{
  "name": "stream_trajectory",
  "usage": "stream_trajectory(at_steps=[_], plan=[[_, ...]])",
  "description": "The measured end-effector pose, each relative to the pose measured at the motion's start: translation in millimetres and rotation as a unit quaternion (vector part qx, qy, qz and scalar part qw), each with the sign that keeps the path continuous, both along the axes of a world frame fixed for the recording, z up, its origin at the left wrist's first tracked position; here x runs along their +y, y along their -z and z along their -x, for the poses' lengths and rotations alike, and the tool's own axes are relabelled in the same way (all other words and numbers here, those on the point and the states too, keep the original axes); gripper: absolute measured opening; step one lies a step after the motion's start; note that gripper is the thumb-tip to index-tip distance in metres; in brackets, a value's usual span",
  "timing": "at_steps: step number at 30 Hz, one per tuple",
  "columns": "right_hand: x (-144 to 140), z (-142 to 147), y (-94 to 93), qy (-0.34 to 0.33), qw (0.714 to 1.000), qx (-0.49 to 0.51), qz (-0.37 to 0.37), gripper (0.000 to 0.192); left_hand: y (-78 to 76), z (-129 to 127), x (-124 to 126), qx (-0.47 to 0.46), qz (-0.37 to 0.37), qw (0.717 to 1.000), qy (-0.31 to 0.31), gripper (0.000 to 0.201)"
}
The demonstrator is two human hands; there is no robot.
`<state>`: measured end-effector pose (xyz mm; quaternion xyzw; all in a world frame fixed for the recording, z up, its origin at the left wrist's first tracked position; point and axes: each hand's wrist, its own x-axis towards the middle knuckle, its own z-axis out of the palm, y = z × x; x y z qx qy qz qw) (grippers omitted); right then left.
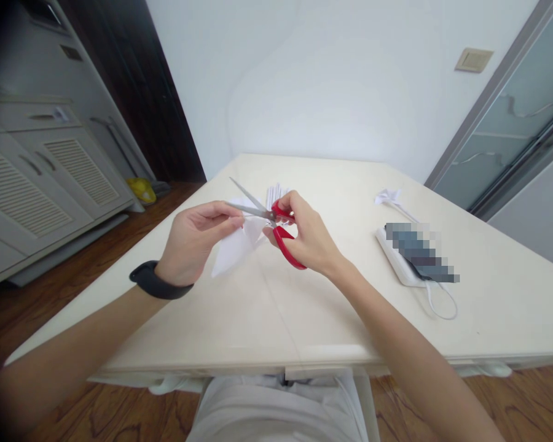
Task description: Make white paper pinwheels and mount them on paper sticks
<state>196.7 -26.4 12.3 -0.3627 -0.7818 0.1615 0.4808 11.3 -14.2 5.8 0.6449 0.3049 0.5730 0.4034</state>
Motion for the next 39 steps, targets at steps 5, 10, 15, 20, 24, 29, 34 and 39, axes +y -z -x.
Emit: stream_trajectory(at_steps=[5,10,15,20,24,29,34,39], plan=[[7,-5,4.8,0.066,0.987,-0.118,-0.082,0.029,-1.2,-2,-2,0.011,-0.045,0.999,-0.019,0.010],[7,-3,7.4,0.100,0.978,-0.145,-0.110,0.030,1.3,-2,-2,0.027,-0.059,0.998,-0.022,0.006],[6,-3,7.3,0.140,0.966,-0.163,-0.147,0.026,3.3,-3,-2,0.016,-0.047,0.998,-0.026,0.008],[6,-1,6.1,0.160,0.954,-0.180,-0.180,0.023,6.1,-4,-2,-0.024,-0.032,0.999,-0.018,0.009],[5,0,6.7,0.172,0.949,-0.186,-0.190,0.022,6.3,-4,-3,-0.042,-0.003,0.999,-0.004,0.011],[5,2,8.1,0.196,0.938,-0.195,-0.207,0.019,6.7,-4,-5,-0.051,0.021,0.998,0.007,0.011],[5,3,9.7,0.221,0.933,-0.191,-0.212,0.019,8.7,-6,-3,-0.070,-0.001,0.998,0.008,0.008],[6,2,10.6,0.195,0.955,-0.144,-0.169,0.022,7.0,-7,-3,-0.068,-0.021,0.997,0.006,0.007]])
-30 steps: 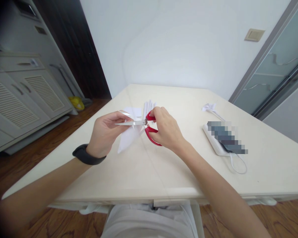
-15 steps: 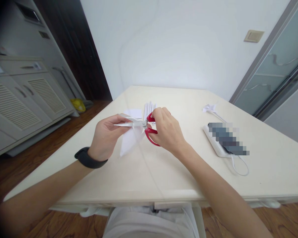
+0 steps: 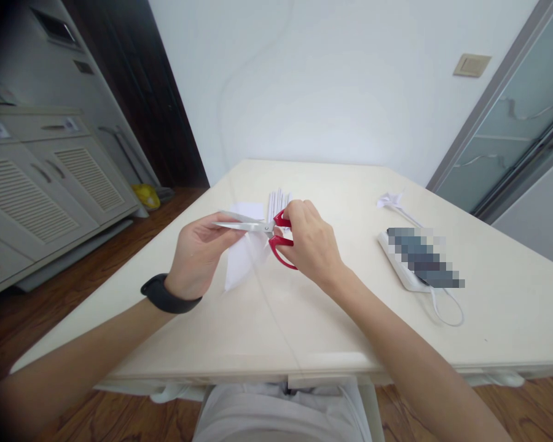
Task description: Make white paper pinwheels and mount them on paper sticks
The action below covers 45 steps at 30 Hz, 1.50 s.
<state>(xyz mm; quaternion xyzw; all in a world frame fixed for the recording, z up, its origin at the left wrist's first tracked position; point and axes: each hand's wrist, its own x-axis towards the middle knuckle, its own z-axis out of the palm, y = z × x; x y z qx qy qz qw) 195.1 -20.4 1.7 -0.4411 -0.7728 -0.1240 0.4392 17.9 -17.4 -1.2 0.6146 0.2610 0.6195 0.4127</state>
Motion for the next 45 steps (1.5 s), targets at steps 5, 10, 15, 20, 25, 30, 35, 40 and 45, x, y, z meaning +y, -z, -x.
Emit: stream_trajectory(at_steps=[5,10,15,20,25,30,35,40,45], plan=[[0,-1,-0.4,-0.045,0.997,0.045,0.043,0.030,-3.0,1,-2,0.005,-0.021,1.000,-0.022,0.008],[-1,0,-0.6,-0.056,0.998,0.026,0.035,0.030,-2.3,1,-2,0.007,-0.022,1.000,-0.016,0.012],[-1,2,-0.4,-0.044,0.999,0.012,0.009,0.029,-1.1,0,-2,0.008,-0.013,1.000,-0.018,0.011],[0,2,1.4,-0.034,0.999,0.011,-0.008,0.025,1.7,1,-1,0.001,0.021,1.000,-0.004,0.008],[-1,3,1.9,-0.016,1.000,0.002,-0.021,0.023,2.7,2,-1,0.001,0.031,0.999,-0.023,0.008],[-1,3,-0.1,-0.007,1.000,-0.009,-0.013,0.023,0.0,1,-3,0.017,0.006,0.999,-0.042,0.006],[-2,4,0.6,-0.006,1.000,0.004,0.001,0.024,-1.7,0,-4,0.011,-0.015,0.998,-0.053,0.005],[-3,7,3.6,-0.018,0.999,0.036,0.022,0.027,-2.1,-2,-5,-0.019,0.002,0.999,-0.032,0.003],[-3,9,4.9,-0.019,0.998,0.054,0.021,0.026,-1.7,-3,-6,-0.025,0.026,0.999,-0.012,0.005]])
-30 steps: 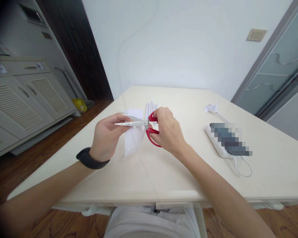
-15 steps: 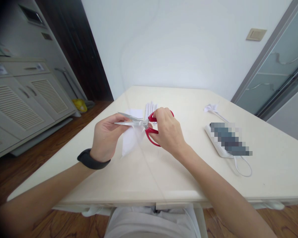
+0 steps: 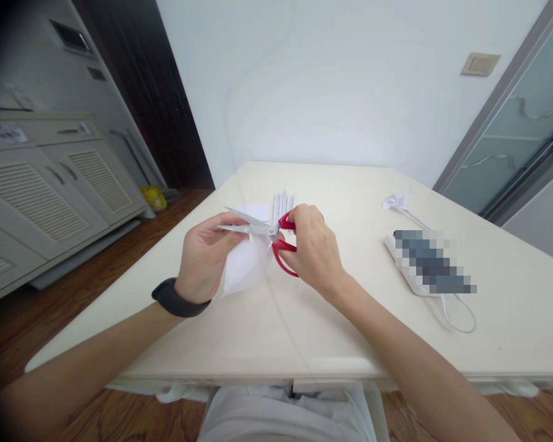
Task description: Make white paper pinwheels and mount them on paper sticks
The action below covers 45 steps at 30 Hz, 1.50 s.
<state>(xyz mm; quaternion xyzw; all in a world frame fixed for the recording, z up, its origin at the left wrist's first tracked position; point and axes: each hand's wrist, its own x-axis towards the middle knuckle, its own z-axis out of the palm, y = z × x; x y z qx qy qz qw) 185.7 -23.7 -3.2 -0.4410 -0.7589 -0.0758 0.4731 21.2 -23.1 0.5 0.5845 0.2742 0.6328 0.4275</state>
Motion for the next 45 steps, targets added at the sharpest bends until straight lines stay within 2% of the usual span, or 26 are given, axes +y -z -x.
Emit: stream_trajectory(at_steps=[8,18,32,38,45], plan=[[-1,2,1.4,0.001,1.000,0.017,-0.010,0.026,-0.2,0,0,0.015,-0.019,1.000,-0.010,0.006],[0,2,1.2,-0.003,1.000,0.015,-0.006,0.027,3.4,1,3,0.001,0.015,1.000,-0.003,0.008],[-3,-1,-3.7,-0.004,1.000,-0.017,0.010,0.027,-4.5,4,1,0.085,-0.091,0.990,-0.067,0.005],[-3,-2,-5.0,-0.004,1.000,-0.030,0.005,0.027,-6.6,4,-1,0.114,-0.096,0.984,-0.093,0.005],[-3,-2,-5.2,-0.002,0.999,-0.036,0.005,0.026,-5.2,5,0,0.124,-0.117,0.981,-0.090,0.009]])
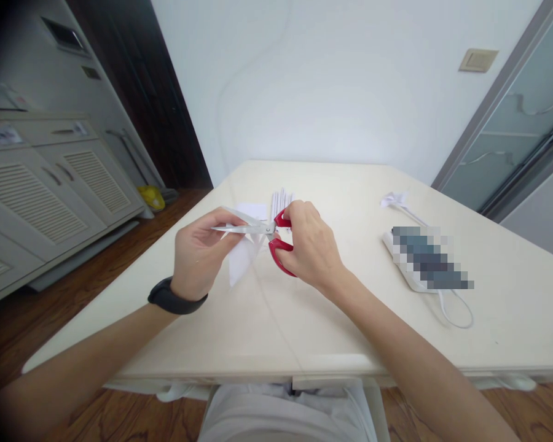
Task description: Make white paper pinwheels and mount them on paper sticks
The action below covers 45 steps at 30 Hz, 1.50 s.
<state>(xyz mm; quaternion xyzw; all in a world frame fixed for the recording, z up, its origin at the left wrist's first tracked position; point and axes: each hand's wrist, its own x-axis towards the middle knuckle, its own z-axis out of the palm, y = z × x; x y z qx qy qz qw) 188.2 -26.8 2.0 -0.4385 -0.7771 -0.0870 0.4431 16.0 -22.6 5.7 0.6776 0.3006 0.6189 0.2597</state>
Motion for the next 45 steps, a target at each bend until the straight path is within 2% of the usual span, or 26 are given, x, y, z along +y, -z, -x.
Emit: stream_trajectory(at_steps=[12,19,30,41,45], plan=[[0.8,-1.0,-0.1,-0.003,1.000,-0.002,0.008,0.026,0.8,0.5,2.5,0.019,-0.044,0.999,-0.018,0.016],[1.1,-0.3,0.8,-0.007,1.000,-0.001,0.024,0.027,1.4,1.6,3.5,0.029,-0.040,0.999,-0.011,0.014],[1.1,-1.1,-0.5,0.012,0.999,-0.029,0.010,0.025,2.0,1.1,3.4,0.030,-0.042,0.998,-0.019,0.013],[1.9,0.9,0.7,0.083,0.995,-0.053,-0.022,0.019,6.0,0.8,6.3,-0.003,0.036,0.999,0.027,0.006],[2.1,-0.1,-0.3,0.070,0.997,-0.033,-0.019,0.020,4.6,0.7,6.4,-0.017,0.041,0.998,0.038,0.006]])
